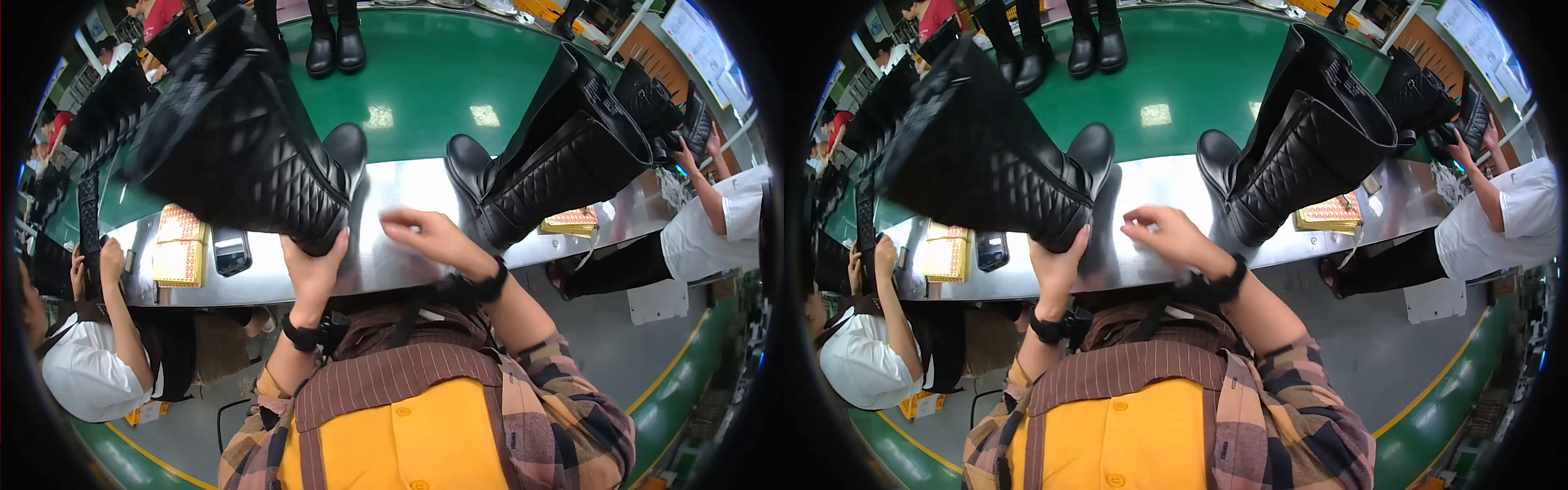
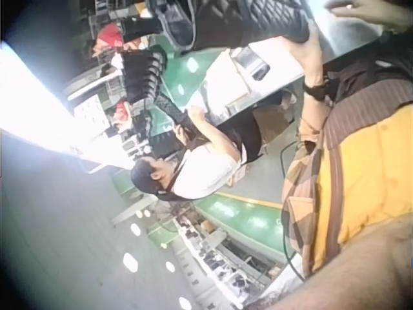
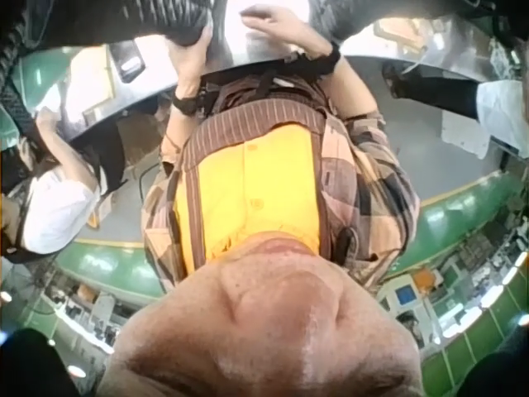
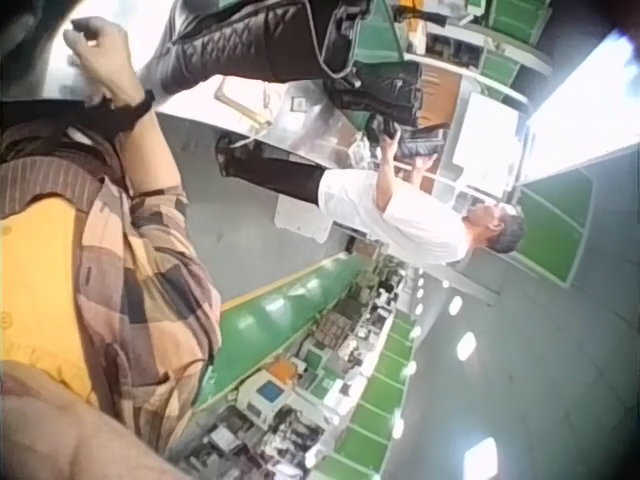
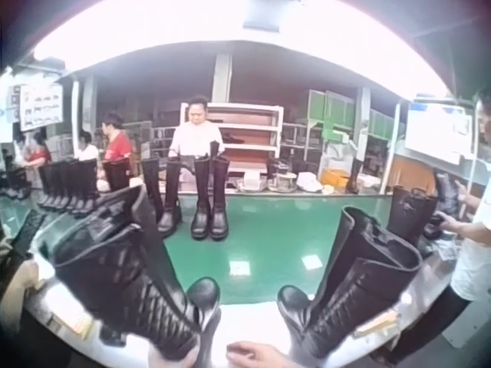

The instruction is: Inspecting and cleaning black quilted boots on a manufacturing assembly line.

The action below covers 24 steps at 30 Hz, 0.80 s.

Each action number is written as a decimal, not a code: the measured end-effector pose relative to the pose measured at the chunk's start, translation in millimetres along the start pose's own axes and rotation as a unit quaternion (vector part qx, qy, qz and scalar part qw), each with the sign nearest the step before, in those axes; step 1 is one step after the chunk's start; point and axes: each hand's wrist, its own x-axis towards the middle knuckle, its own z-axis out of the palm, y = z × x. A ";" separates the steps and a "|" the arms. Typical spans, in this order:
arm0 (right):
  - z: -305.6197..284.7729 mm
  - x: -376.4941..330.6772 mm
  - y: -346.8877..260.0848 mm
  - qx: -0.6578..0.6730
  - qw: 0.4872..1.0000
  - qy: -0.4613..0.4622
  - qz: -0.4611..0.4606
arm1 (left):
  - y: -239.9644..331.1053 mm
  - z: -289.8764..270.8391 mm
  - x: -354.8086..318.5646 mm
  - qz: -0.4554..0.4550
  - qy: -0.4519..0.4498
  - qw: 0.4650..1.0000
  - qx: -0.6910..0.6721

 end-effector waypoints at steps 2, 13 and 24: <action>-13.1 -44.1 14.2 -0.112 0.990 0.067 -0.054 | -11.4 -4.9 3.8 -0.026 0.005 0.999 0.044; -59.0 -97.2 73.1 -0.022 0.878 0.464 -0.117 | 17.0 8.3 -24.8 0.390 0.069 0.916 0.066; -77.7 -98.2 84.4 0.104 0.947 0.298 -0.063 | 13.1 166.1 -28.0 -0.124 -0.389 0.912 0.042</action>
